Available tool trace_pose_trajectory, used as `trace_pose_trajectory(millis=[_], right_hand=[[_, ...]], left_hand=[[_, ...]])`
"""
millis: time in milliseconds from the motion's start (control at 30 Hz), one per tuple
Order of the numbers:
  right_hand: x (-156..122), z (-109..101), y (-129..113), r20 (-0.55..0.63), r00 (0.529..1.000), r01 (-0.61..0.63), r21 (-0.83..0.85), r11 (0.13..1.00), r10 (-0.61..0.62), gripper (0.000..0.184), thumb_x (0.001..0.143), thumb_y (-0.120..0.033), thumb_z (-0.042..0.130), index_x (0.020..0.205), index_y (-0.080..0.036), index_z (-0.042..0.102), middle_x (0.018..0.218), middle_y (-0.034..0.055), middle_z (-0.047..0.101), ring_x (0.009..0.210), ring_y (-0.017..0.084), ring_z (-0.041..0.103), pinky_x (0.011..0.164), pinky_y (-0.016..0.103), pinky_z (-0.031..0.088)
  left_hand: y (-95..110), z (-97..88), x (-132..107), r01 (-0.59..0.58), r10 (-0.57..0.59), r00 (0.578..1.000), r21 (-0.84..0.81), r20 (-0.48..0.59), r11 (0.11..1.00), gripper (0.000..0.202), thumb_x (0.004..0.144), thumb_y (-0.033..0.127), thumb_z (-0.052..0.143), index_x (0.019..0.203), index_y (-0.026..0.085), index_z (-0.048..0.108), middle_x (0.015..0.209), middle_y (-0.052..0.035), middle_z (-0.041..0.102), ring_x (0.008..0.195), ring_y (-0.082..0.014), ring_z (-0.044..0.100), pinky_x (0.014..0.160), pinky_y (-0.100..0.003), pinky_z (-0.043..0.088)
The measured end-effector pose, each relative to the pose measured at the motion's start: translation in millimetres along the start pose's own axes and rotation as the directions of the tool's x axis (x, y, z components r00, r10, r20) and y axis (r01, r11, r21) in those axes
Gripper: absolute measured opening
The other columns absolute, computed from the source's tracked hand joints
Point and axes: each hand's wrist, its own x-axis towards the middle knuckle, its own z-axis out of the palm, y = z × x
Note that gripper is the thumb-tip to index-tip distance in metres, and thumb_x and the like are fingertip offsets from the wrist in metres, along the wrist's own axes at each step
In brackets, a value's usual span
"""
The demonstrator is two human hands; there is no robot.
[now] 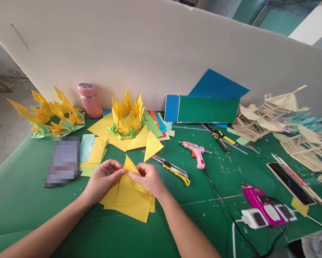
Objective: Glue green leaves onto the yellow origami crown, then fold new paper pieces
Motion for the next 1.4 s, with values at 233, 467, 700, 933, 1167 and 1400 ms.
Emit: trace_pose_trajectory(millis=[233,467,700,933,1167,1400], right_hand=[[0.6,-2.2,-2.2,0.018,0.999,-0.047,0.058,0.997,0.046,0.042,0.063,-0.054,0.072,0.063,-0.019,0.048,0.059,-0.0051,0.043,0.052,0.008,0.036,0.051,0.023,0.03],[0.3,-3.1,-4.6,0.052,0.997,-0.057,0.083,0.995,0.053,0.044,0.061,-0.056,0.073,0.066,-0.018,0.051,0.062,-0.0043,0.048,0.055,0.008,0.039,0.053,0.022,0.032],[0.2,-3.7,-4.4,0.064,0.997,-0.053,0.103,0.993,0.047,0.044,0.061,-0.055,0.074,0.065,-0.018,0.05,0.06,-0.0052,0.048,0.054,0.008,0.039,0.052,0.022,0.032],[0.5,-4.1,-2.3,0.068,0.996,-0.06,0.1,0.993,0.053,0.043,0.062,-0.054,0.074,0.066,-0.018,0.051,0.062,-0.0048,0.049,0.054,0.008,0.041,0.053,0.022,0.032],[0.7,-4.1,-3.3,0.07,0.996,-0.066,0.105,0.992,0.059,0.044,0.06,-0.055,0.075,0.066,-0.018,0.051,0.062,-0.0049,0.05,0.055,0.009,0.042,0.053,0.022,0.033],[0.0,-4.1,-4.0,0.068,0.995,-0.081,0.111,0.991,0.074,0.047,0.058,-0.057,0.076,0.065,-0.018,0.05,0.061,-0.0052,0.049,0.054,0.008,0.041,0.052,0.022,0.032]], left_hand=[[-3.1,-0.8,0.6,-0.038,0.037,0.999,0.032,0.013,0.999,0.024,0.061,0.036,0.079,0.07,0.019,0.064,0.075,-0.0006,0.067,0.072,-0.0139,0.063,0.071,-0.026,0.053],[-2.7,-0.3,-0.3,-0.026,0.023,0.999,0.089,0.035,0.996,0.031,0.06,0.042,0.078,0.081,0.021,0.072,0.091,-0.0067,0.074,0.083,-0.0211,0.068,0.08,-0.034,0.056],[-3.7,-1.3,-0.8,-0.092,0.086,0.995,0.147,0.05,0.985,0.033,0.064,0.043,0.075,0.089,0.022,0.074,0.104,-0.0076,0.073,0.083,-0.0213,0.068,0.081,-0.036,0.057],[-1.5,-0.2,-2.0,-0.123,0.115,0.992,0.157,0.058,0.98,0.028,0.066,0.039,0.073,0.089,0.023,0.075,0.102,-0.0071,0.073,0.08,-0.0194,0.067,0.08,-0.035,0.057],[0.1,0.6,-2.5,-0.147,0.138,0.988,0.18,0.063,0.973,0.028,0.066,0.037,0.073,0.091,0.024,0.075,0.103,-0.0071,0.072,0.073,-0.0169,0.063,0.071,-0.032,0.058],[-1.9,-0.2,-2.3,-0.159,0.146,0.985,0.167,0.086,0.973,0.029,0.068,0.033,0.071,0.095,0.024,0.074,0.107,-0.0072,0.07,0.073,-0.0155,0.062,0.072,-0.031,0.057]])
